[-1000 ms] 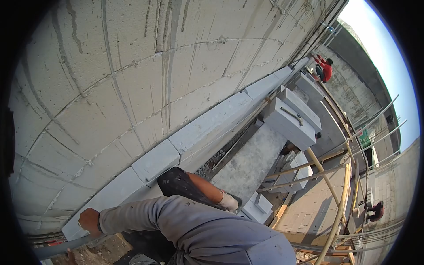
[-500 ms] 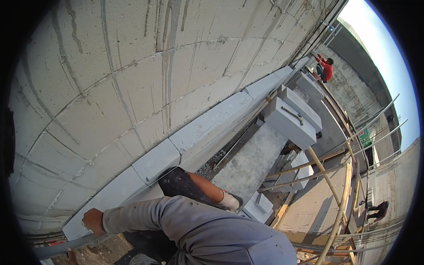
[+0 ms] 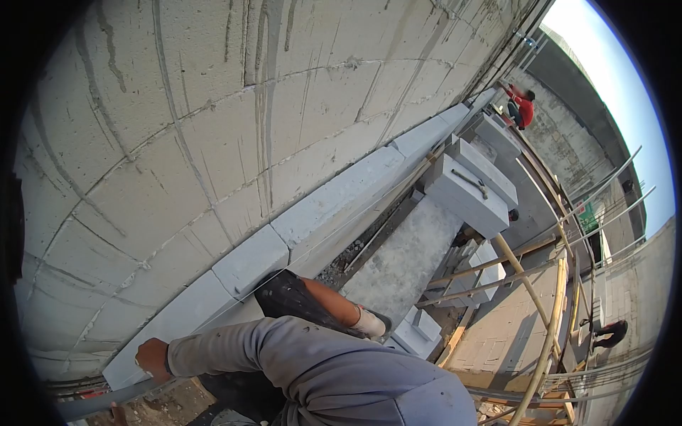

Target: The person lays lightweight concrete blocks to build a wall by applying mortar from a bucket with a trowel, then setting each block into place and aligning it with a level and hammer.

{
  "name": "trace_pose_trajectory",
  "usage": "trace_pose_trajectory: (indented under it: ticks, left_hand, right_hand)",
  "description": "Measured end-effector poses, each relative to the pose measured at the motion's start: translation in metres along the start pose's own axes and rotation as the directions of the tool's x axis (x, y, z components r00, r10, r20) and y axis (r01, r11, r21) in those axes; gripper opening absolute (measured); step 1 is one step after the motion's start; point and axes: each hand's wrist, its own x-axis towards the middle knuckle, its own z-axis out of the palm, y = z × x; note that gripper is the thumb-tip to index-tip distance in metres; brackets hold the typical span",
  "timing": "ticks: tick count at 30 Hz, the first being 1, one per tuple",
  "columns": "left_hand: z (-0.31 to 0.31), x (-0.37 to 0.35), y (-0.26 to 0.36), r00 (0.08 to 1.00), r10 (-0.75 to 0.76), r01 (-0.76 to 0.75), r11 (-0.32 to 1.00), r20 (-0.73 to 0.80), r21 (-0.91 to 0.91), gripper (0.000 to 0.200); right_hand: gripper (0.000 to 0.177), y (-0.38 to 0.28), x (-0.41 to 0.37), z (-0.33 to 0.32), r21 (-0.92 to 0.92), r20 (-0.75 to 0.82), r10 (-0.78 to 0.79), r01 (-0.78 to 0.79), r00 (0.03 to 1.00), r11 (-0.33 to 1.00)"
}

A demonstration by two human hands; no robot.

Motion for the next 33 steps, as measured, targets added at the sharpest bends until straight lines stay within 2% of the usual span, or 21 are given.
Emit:
trace_pose_trajectory:
  ticks: [2, 5, 13, 14, 18, 33]
  left_hand:
    - [0.001, -0.001, 0.001, 0.999, -0.035, 0.035, 0.999, 0.004, 0.007, 0.050]
    - [0.002, -0.001, 0.004, 0.996, -0.086, 0.086, 0.996, 0.007, 0.018, 0.051]
    - [0.003, -0.001, 0.002, 0.996, -0.085, 0.085, 0.996, 0.020, -0.029, 0.048]
    - [0.002, -0.002, 0.000, 0.995, -0.097, 0.097, 0.992, 0.012, -0.081, 0.047]
    - [0.004, -0.003, 0.006, 0.997, -0.067, 0.067, 0.998, 0.027, -0.003, 0.046]
    - [0.005, -0.012, 0.008, 0.999, -0.002, -0.002, 0.996, 0.050, 0.091, 0.041]
  right_hand:
    - [0.023, -0.001, -0.001, -0.002, 0.008, 0.019, 0.041, -0.042, 0.999, 0.999]
    - [0.023, 0.002, -0.002, -0.001, 0.013, 0.004, 0.025, -0.025, 1.000, 1.000]
    - [0.022, 0.000, -0.004, -0.010, 0.018, -0.005, 0.038, -0.038, 0.999, 0.999]
    - [0.022, -0.002, -0.004, -0.013, 0.038, -0.008, 0.036, -0.036, 0.999, 0.999]
    - [0.020, 0.005, -0.004, -0.005, 0.066, -0.012, 0.056, -0.056, 0.998, 0.996]
    - [0.019, -0.005, -0.006, -0.020, 0.023, 0.002, 0.064, -0.064, 0.998, 0.998]
